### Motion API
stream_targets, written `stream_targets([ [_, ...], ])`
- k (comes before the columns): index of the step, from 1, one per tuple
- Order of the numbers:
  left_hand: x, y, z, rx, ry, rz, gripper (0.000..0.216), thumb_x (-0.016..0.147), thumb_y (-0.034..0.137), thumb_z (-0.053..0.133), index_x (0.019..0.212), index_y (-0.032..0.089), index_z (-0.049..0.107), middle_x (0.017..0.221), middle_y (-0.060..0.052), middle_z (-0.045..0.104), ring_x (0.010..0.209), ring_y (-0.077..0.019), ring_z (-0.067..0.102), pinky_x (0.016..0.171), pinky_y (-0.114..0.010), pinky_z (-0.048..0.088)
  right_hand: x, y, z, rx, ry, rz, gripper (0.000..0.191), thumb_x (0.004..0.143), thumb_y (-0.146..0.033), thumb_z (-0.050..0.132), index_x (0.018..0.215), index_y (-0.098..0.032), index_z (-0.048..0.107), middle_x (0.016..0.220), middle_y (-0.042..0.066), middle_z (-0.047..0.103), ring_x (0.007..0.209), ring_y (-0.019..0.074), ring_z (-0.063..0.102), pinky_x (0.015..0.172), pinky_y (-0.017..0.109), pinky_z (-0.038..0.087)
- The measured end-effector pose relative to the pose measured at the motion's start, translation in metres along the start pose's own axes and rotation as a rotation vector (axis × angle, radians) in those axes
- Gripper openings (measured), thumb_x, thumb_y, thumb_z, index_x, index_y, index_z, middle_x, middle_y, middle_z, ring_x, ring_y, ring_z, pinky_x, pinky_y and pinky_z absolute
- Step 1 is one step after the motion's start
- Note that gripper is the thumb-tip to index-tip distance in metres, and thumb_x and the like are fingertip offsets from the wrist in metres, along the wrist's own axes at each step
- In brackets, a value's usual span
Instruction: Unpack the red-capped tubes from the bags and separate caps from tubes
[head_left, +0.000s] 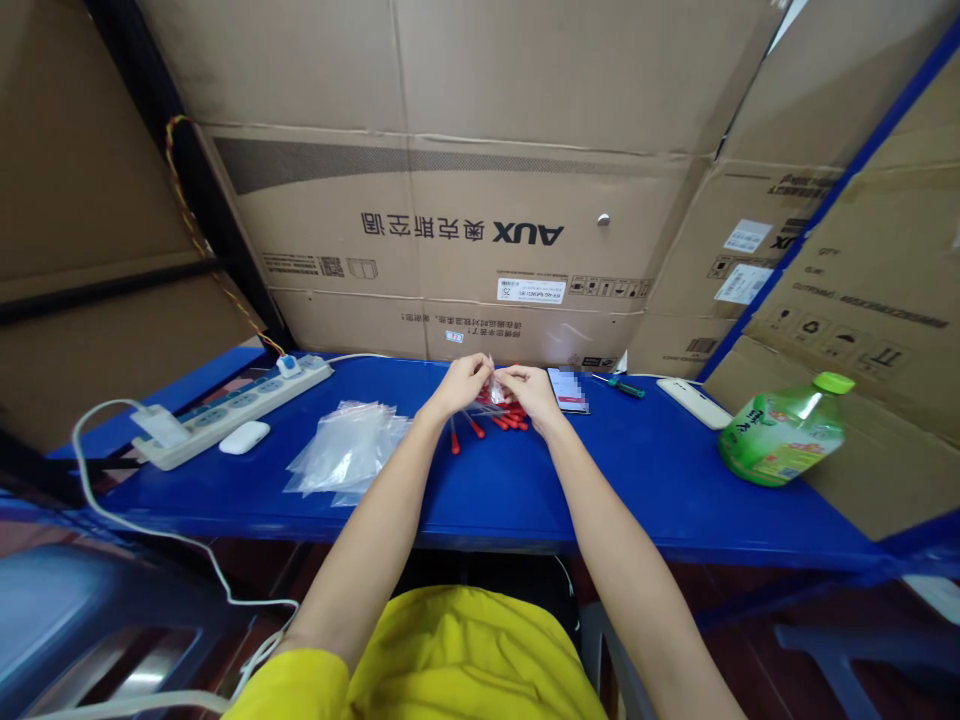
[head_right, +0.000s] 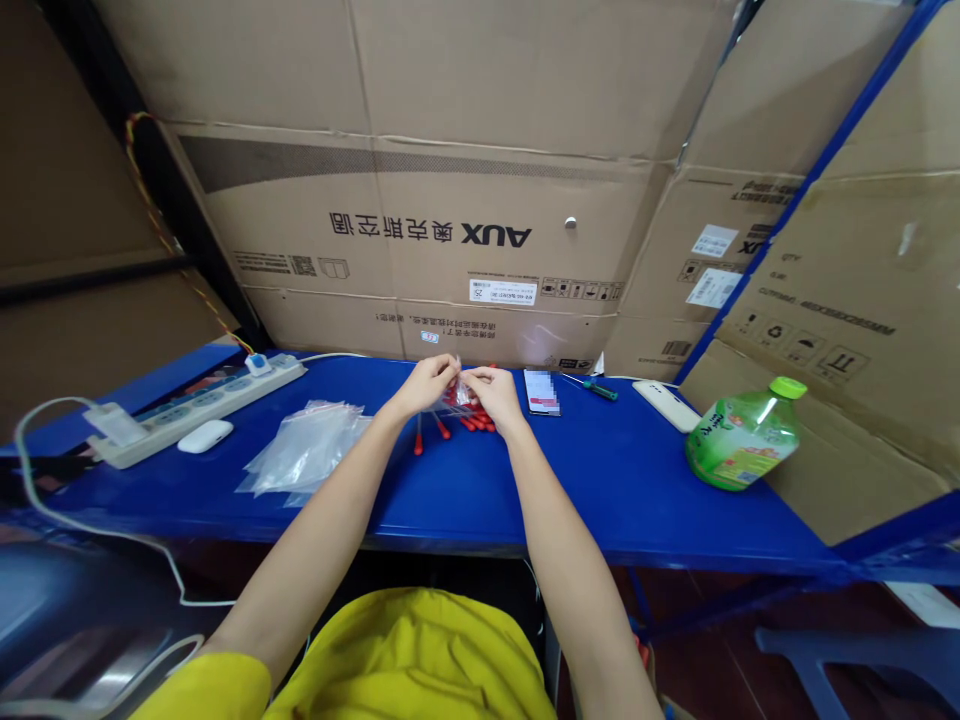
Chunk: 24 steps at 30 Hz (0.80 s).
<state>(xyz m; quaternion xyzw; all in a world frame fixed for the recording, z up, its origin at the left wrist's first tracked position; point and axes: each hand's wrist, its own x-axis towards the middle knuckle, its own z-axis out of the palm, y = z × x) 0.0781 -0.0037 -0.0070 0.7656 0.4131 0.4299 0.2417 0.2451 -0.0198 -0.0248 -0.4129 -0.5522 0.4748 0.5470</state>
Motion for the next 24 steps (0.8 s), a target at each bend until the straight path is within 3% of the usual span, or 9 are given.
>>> stream_targets([
  [4, 0.0, -0.003, 0.002, -0.007, -0.014, 0.005, 0.019, 0.092, 0.029, 0.05, 0.078, 0.019, 0.058, 0.068, 0.0, 0.06, 0.066, -0.0149, 0.051, 0.064, -0.026, 0.038, 0.0, -0.001, -0.001, -0.004, 0.029, 0.015, 0.031, 0.067, -0.046, 0.081, 0.077, -0.016, 0.076, 0.069, 0.004, 0.073, 0.061, 0.016, 0.064, 0.053, 0.025, 0.051],
  [12, -0.001, 0.002, 0.0, -0.039, -0.051, 0.056, 0.023, 0.093, 0.033, 0.048, 0.077, 0.018, 0.057, 0.069, 0.001, 0.057, 0.067, -0.0139, 0.049, 0.065, -0.025, 0.038, -0.001, -0.002, 0.0, 0.012, 0.026, 0.002, 0.046, 0.064, -0.057, 0.084, 0.082, -0.016, 0.076, 0.07, 0.004, 0.073, 0.059, 0.0149, 0.064, 0.052, 0.025, 0.051],
  [24, -0.003, 0.01, 0.003, -0.15, 0.051, -0.004, 0.01, 0.071, 0.025, 0.055, 0.065, 0.017, 0.054, 0.062, 0.003, 0.051, 0.06, -0.0106, 0.043, 0.06, -0.025, 0.033, 0.0, -0.001, 0.004, -0.178, 0.085, -0.127, 0.021, 0.072, -0.04, 0.068, 0.076, -0.02, 0.067, 0.067, 0.002, 0.071, 0.058, 0.0167, 0.063, 0.055, 0.027, 0.05],
])
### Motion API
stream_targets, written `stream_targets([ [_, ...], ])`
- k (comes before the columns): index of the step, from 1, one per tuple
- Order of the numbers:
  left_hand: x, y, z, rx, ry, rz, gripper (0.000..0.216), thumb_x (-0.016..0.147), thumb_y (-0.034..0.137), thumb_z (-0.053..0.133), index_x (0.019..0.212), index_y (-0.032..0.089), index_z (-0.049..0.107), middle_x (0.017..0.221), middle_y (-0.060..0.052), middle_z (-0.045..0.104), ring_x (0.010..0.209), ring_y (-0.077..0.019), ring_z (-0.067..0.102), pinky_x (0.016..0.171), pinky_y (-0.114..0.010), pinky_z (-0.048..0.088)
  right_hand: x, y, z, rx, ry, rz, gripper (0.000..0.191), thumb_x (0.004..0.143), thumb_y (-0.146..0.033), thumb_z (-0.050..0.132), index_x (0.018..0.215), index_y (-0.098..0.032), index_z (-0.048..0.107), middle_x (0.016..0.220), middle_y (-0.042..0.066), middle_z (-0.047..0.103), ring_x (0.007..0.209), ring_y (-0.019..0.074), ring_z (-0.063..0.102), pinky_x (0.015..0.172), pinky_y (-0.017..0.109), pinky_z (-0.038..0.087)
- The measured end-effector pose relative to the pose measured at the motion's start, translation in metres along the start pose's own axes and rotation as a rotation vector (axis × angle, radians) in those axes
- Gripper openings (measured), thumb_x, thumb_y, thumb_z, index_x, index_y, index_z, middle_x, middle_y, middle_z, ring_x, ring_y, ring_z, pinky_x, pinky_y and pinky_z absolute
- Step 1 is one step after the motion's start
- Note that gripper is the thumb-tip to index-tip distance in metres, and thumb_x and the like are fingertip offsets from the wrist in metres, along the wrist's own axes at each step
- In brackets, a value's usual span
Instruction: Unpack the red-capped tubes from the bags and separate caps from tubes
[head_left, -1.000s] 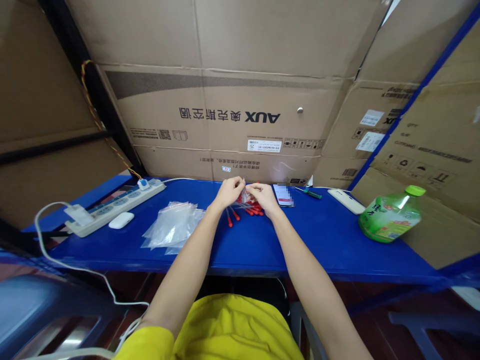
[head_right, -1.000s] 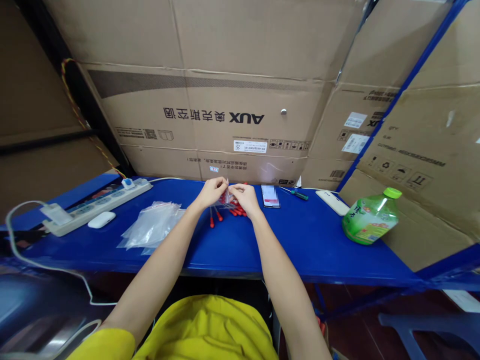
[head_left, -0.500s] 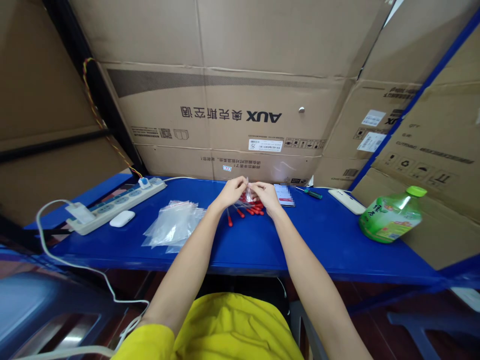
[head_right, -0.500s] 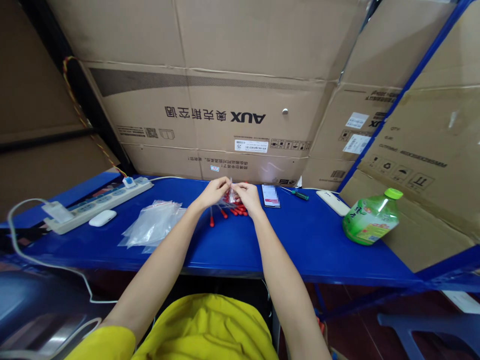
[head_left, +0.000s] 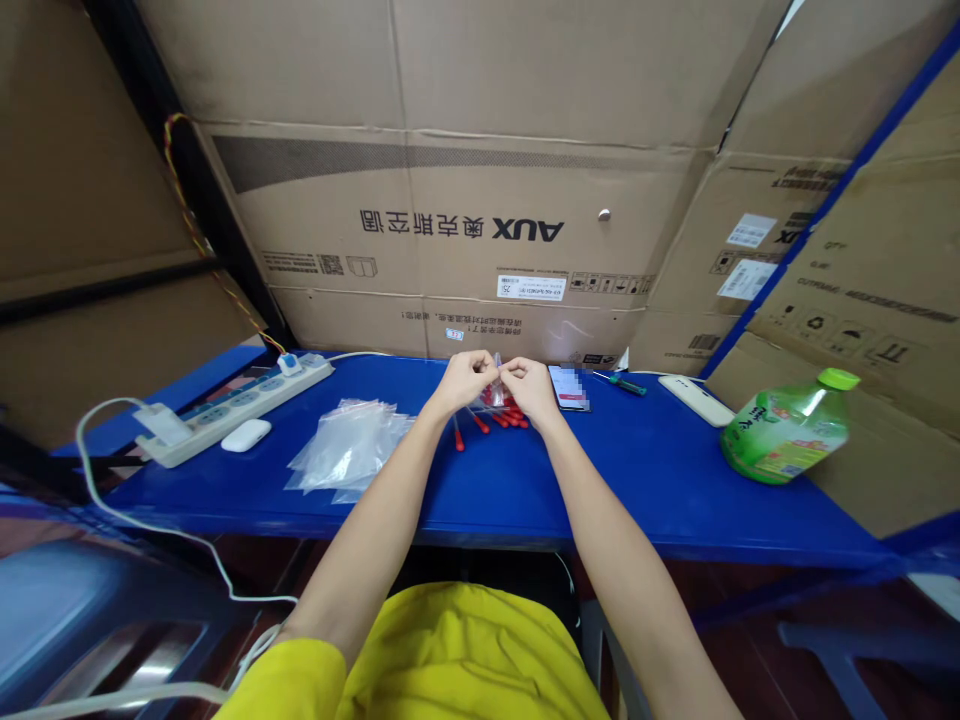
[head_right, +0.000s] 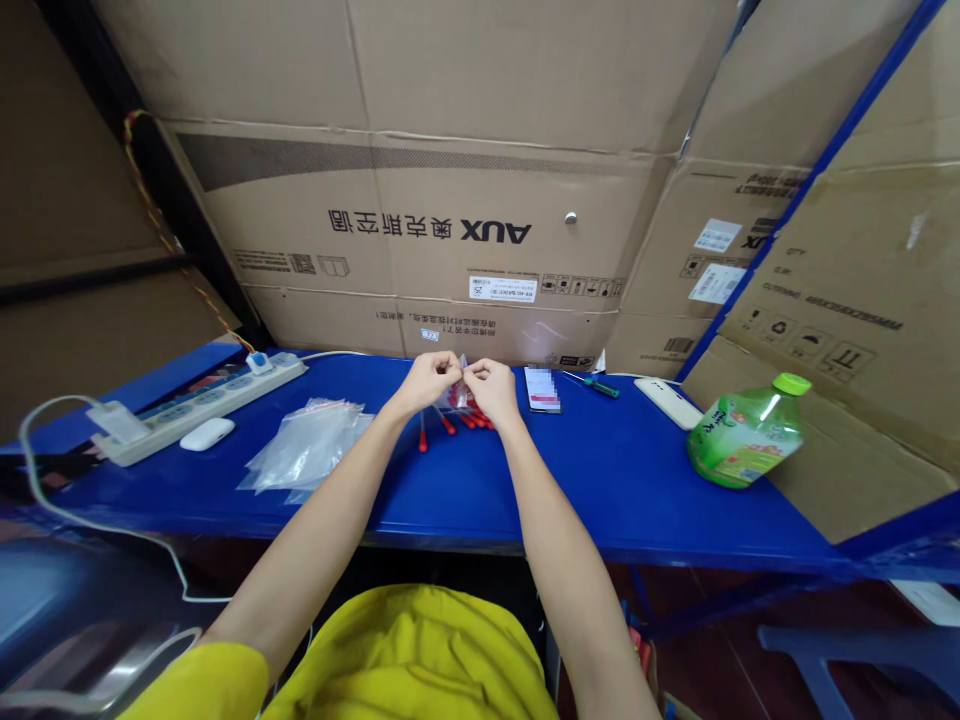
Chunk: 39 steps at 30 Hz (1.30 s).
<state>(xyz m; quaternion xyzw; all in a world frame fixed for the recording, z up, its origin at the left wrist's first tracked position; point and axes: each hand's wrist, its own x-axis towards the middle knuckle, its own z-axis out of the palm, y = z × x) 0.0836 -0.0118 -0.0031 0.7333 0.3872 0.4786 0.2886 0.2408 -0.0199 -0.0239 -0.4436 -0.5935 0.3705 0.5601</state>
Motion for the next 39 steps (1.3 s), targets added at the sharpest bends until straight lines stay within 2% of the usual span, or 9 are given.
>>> stream_targets([
  [9, 0.0, 0.006, -0.001, -0.108, 0.072, -0.026, 0.012, 0.071, 0.027, 0.055, 0.065, 0.019, 0.05, 0.06, 0.004, 0.044, 0.057, -0.0096, 0.038, 0.056, -0.025, 0.029, -0.001, -0.004, -0.005, -0.285, 0.145, -0.112, 0.011, 0.081, -0.031, 0.062, 0.073, -0.024, 0.061, 0.063, 0.001, 0.07, 0.058, 0.0196, 0.067, 0.062, 0.03, 0.051],
  [14, 0.0, 0.007, -0.001, 0.046, 0.075, 0.001, 0.014, 0.078, 0.028, 0.054, 0.068, 0.019, 0.053, 0.064, 0.002, 0.05, 0.06, -0.0114, 0.043, 0.059, -0.025, 0.033, -0.003, -0.005, -0.006, -0.206, 0.051, -0.14, 0.007, 0.083, -0.031, 0.062, 0.086, -0.025, 0.061, 0.073, 0.0, 0.073, 0.064, 0.0183, 0.07, 0.063, 0.028, 0.054],
  [18, -0.003, 0.006, 0.001, 0.234, 0.084, 0.072, 0.016, 0.085, 0.029, 0.052, 0.074, 0.019, 0.057, 0.063, 0.003, 0.054, 0.061, -0.0126, 0.046, 0.063, -0.026, 0.034, -0.005, -0.002, 0.002, -0.092, -0.067, -0.057, 0.032, 0.076, -0.03, 0.071, 0.103, -0.027, 0.055, 0.086, -0.002, 0.076, 0.061, 0.0171, 0.071, 0.055, 0.027, 0.055],
  [22, -0.007, 0.01, 0.001, 0.391, 0.177, 0.14, 0.015, 0.088, 0.029, 0.054, 0.076, 0.02, 0.057, 0.064, 0.002, 0.053, 0.061, -0.0135, 0.046, 0.065, -0.028, 0.033, -0.005, 0.004, 0.005, 0.011, -0.111, 0.076, 0.041, 0.071, -0.021, 0.07, 0.108, -0.027, 0.054, 0.083, -0.003, 0.074, 0.063, 0.0181, 0.072, 0.058, 0.03, 0.058],
  [27, -0.01, 0.019, 0.002, 0.418, 0.25, 0.157, 0.019, 0.094, 0.032, 0.052, 0.078, 0.021, 0.057, 0.065, 0.002, 0.053, 0.062, -0.0142, 0.046, 0.065, -0.028, 0.032, 0.001, 0.008, -0.001, -0.069, 0.041, -0.03, 0.031, 0.074, -0.015, 0.059, 0.103, -0.025, 0.059, 0.08, -0.002, 0.072, 0.071, 0.0168, 0.071, 0.07, 0.03, 0.059],
  [30, -0.011, 0.02, 0.005, 0.385, 0.296, 0.104, 0.032, 0.101, 0.041, 0.047, 0.079, 0.022, 0.059, 0.064, 0.001, 0.054, 0.062, -0.0148, 0.047, 0.065, -0.028, 0.032, 0.007, 0.008, -0.007, -0.027, 0.202, -0.1, 0.031, 0.076, -0.017, 0.053, 0.106, -0.024, 0.058, 0.094, 0.002, 0.074, 0.086, 0.0175, 0.073, 0.077, 0.029, 0.059],
  [34, -0.006, 0.011, 0.014, 0.131, 0.299, -0.138, 0.052, 0.101, 0.061, 0.042, 0.077, 0.02, 0.064, 0.067, -0.003, 0.061, 0.063, -0.0165, 0.054, 0.063, -0.028, 0.036, 0.015, 0.005, -0.012, 0.19, 0.291, -0.124, 0.038, 0.076, -0.02, 0.05, 0.114, -0.024, 0.051, 0.111, 0.006, 0.073, 0.102, 0.0183, 0.073, 0.085, 0.029, 0.059],
  [36, -0.002, 0.006, 0.02, -0.156, 0.222, -0.261, 0.056, 0.097, 0.07, 0.046, 0.086, 0.019, 0.068, 0.079, -0.006, 0.069, 0.066, -0.0165, 0.06, 0.063, -0.027, 0.041, 0.015, 0.002, -0.012, 0.262, 0.268, -0.111, 0.04, 0.075, -0.021, 0.051, 0.115, -0.025, 0.048, 0.113, 0.005, 0.073, 0.102, 0.0186, 0.073, 0.083, 0.029, 0.06],
  [39, 0.002, 0.007, 0.027, -0.617, 0.12, -0.283, 0.058, 0.091, 0.073, 0.057, 0.11, 0.02, 0.069, 0.105, -0.01, 0.075, 0.088, -0.0194, 0.07, 0.077, -0.029, 0.052, 0.011, -0.005, -0.005, 0.317, 0.164, -0.066, 0.04, 0.075, -0.023, 0.056, 0.114, -0.027, 0.047, 0.111, 0.005, 0.074, 0.094, 0.0189, 0.073, 0.074, 0.027, 0.06],
])
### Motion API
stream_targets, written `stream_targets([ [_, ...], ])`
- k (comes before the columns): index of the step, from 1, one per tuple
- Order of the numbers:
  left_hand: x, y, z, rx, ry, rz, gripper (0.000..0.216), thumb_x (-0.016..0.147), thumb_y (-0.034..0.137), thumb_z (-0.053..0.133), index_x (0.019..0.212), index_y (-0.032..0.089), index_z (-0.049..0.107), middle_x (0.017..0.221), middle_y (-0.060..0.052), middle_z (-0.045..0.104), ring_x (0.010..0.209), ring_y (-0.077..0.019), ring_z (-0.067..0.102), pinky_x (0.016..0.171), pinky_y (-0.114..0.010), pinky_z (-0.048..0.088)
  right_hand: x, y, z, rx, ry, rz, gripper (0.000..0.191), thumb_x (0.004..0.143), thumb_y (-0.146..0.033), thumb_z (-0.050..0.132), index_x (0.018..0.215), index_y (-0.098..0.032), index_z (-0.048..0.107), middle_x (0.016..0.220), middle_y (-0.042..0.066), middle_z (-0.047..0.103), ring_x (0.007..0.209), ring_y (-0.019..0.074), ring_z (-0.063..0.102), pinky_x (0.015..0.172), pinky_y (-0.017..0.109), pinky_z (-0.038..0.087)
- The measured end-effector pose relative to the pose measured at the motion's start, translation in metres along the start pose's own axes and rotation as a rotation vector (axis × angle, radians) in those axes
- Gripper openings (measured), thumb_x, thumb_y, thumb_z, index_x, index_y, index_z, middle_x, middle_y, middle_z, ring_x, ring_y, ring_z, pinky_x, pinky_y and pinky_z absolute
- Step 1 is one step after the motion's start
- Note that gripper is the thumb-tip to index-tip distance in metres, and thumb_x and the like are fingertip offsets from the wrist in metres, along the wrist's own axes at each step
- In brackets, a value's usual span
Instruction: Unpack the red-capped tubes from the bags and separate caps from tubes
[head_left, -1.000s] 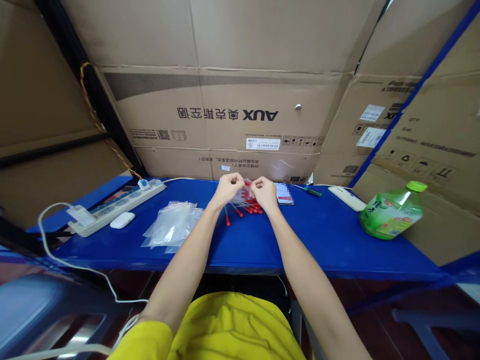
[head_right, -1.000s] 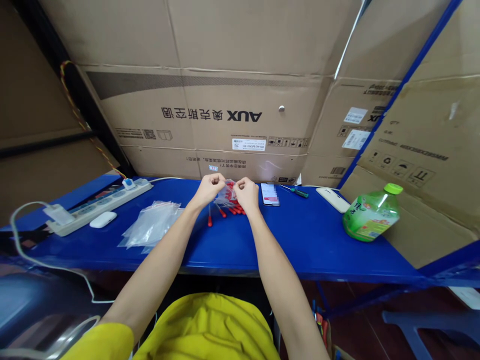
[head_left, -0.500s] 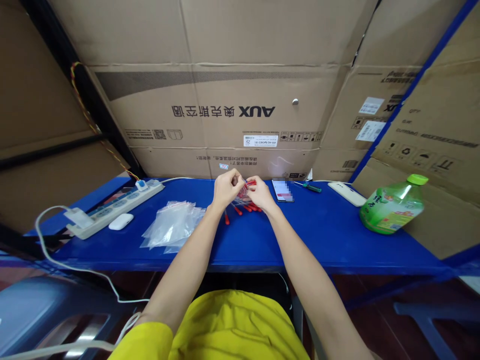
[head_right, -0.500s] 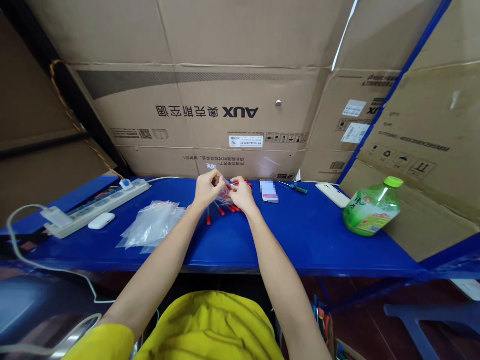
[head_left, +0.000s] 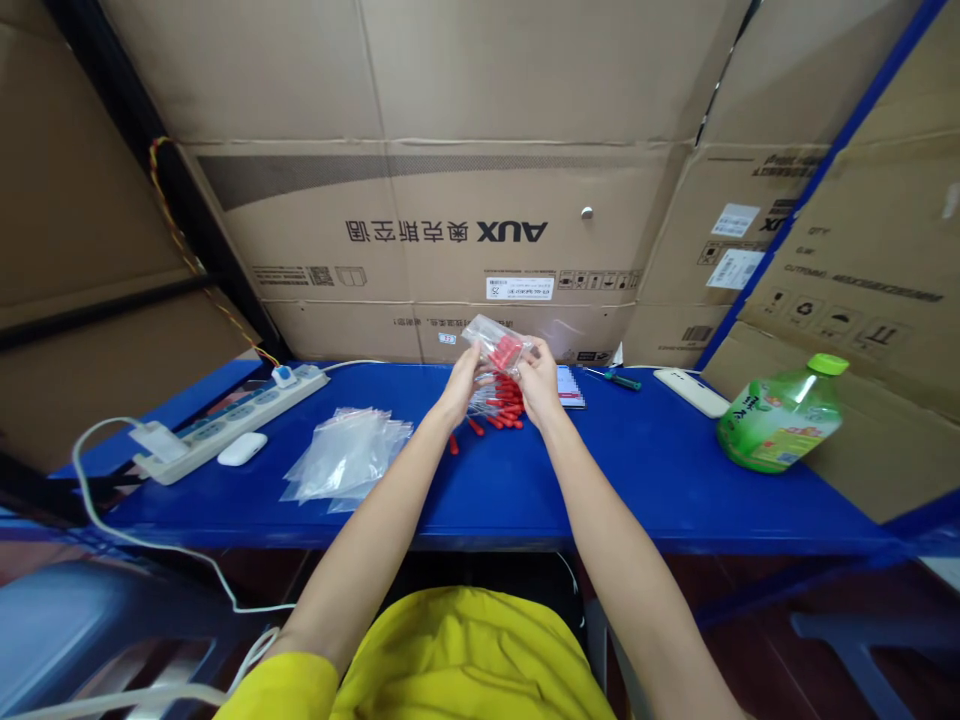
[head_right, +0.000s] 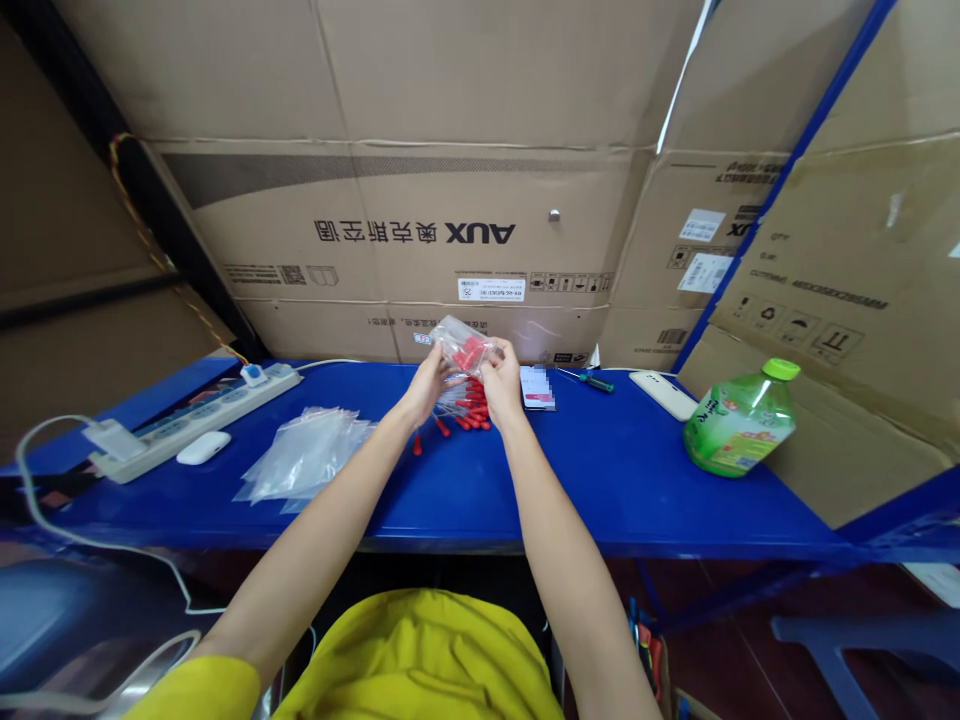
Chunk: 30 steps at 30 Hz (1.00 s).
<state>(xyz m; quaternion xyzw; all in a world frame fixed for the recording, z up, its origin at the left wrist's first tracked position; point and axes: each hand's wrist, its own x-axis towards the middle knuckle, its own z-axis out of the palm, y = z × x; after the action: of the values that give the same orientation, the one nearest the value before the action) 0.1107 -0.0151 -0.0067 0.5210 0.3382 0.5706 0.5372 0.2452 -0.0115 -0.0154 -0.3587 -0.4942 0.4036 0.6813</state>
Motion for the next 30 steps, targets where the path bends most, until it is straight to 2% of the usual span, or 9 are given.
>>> stream_targets([
  [2, -0.001, 0.002, 0.005, -0.222, -0.029, 0.026, 0.056, 0.088, 0.067, 0.066, 0.12, 0.02, 0.068, 0.117, -0.012, 0.074, 0.104, -0.0226, 0.07, 0.088, -0.033, 0.054, -0.006, -0.001, 0.007, 0.022, -0.084, 0.044, 0.038, 0.076, -0.026, 0.059, 0.113, -0.027, 0.048, 0.109, 0.004, 0.074, 0.089, 0.0187, 0.073, 0.071, 0.027, 0.059],
  [6, -0.002, 0.006, 0.01, -0.442, 0.046, 0.081, 0.05, 0.087, 0.049, 0.073, 0.125, 0.017, 0.069, 0.126, -0.014, 0.073, 0.119, -0.0272, 0.068, 0.099, -0.038, 0.054, -0.017, 0.0, 0.017, -0.025, -0.163, 0.042, 0.036, 0.079, -0.031, 0.063, 0.111, -0.027, 0.048, 0.105, 0.003, 0.073, 0.084, 0.0171, 0.072, 0.073, 0.028, 0.057],
  [11, 0.007, -0.004, -0.002, -0.514, 0.214, 0.028, 0.037, 0.091, 0.037, 0.067, 0.122, 0.017, 0.069, 0.123, -0.012, 0.075, 0.118, -0.0237, 0.07, 0.098, -0.035, 0.056, -0.026, -0.005, 0.015, -0.437, 0.037, -0.155, 0.028, 0.078, -0.032, 0.071, 0.091, -0.026, 0.047, 0.084, -0.001, 0.066, 0.073, 0.0171, 0.064, 0.077, 0.031, 0.053],
  [13, 0.011, -0.007, -0.007, -0.492, 0.262, 0.041, 0.034, 0.093, 0.038, 0.065, 0.12, 0.017, 0.068, 0.12, -0.011, 0.075, 0.113, -0.0215, 0.071, 0.096, -0.032, 0.057, -0.028, -0.007, 0.014, -0.532, 0.058, -0.206, 0.025, 0.079, -0.034, 0.072, 0.079, -0.025, 0.049, 0.076, 0.0, 0.064, 0.072, 0.0184, 0.062, 0.079, 0.033, 0.052],
  [15, 0.014, -0.007, -0.011, -0.47, 0.281, 0.07, 0.035, 0.094, 0.041, 0.064, 0.119, 0.017, 0.067, 0.117, -0.011, 0.076, 0.109, -0.0204, 0.073, 0.094, -0.031, 0.057, -0.028, -0.008, 0.016, -0.493, -0.006, -0.188, 0.022, 0.079, -0.037, 0.072, 0.075, -0.024, 0.055, 0.076, 0.002, 0.067, 0.073, 0.0195, 0.064, 0.079, 0.033, 0.053],
  [17, 0.014, -0.005, -0.012, -0.503, 0.281, 0.081, 0.035, 0.095, 0.041, 0.064, 0.121, 0.018, 0.065, 0.114, -0.01, 0.076, 0.105, -0.0196, 0.073, 0.092, -0.031, 0.058, -0.027, -0.007, 0.019, -0.388, -0.086, -0.121, 0.022, 0.075, -0.041, 0.076, 0.082, -0.023, 0.065, 0.082, 0.004, 0.072, 0.075, 0.0206, 0.067, 0.078, 0.034, 0.055],
  [20, 0.011, 0.0, -0.007, -0.601, 0.279, 0.085, 0.033, 0.093, 0.035, 0.069, 0.121, 0.019, 0.063, 0.108, -0.008, 0.076, 0.096, -0.0178, 0.074, 0.087, -0.03, 0.058, -0.025, -0.003, 0.023, -0.226, -0.158, -0.032, 0.042, 0.067, -0.046, 0.083, 0.098, -0.02, 0.074, 0.093, 0.006, 0.078, 0.077, 0.0209, 0.07, 0.079, 0.035, 0.058],
  [24, 0.007, 0.003, 0.0, -0.658, 0.293, 0.137, 0.032, 0.088, 0.026, 0.077, 0.116, 0.021, 0.062, 0.1, -0.003, 0.076, 0.091, -0.0162, 0.075, 0.086, -0.028, 0.058, -0.022, 0.002, 0.024, -0.082, -0.176, 0.023, 0.056, 0.06, -0.042, 0.089, 0.109, -0.017, 0.076, 0.1, 0.008, 0.079, 0.084, 0.0215, 0.073, 0.086, 0.036, 0.06],
  [30, 0.008, 0.001, 0.001, -0.659, 0.335, 0.115, 0.031, 0.089, 0.04, 0.079, 0.103, 0.019, 0.061, 0.093, -0.003, 0.072, 0.098, -0.0203, 0.076, 0.09, -0.032, 0.057, -0.021, 0.006, 0.022, -0.06, -0.193, 0.047, 0.057, 0.062, -0.04, 0.088, 0.112, -0.017, 0.076, 0.107, 0.009, 0.079, 0.091, 0.0233, 0.074, 0.093, 0.04, 0.059],
])
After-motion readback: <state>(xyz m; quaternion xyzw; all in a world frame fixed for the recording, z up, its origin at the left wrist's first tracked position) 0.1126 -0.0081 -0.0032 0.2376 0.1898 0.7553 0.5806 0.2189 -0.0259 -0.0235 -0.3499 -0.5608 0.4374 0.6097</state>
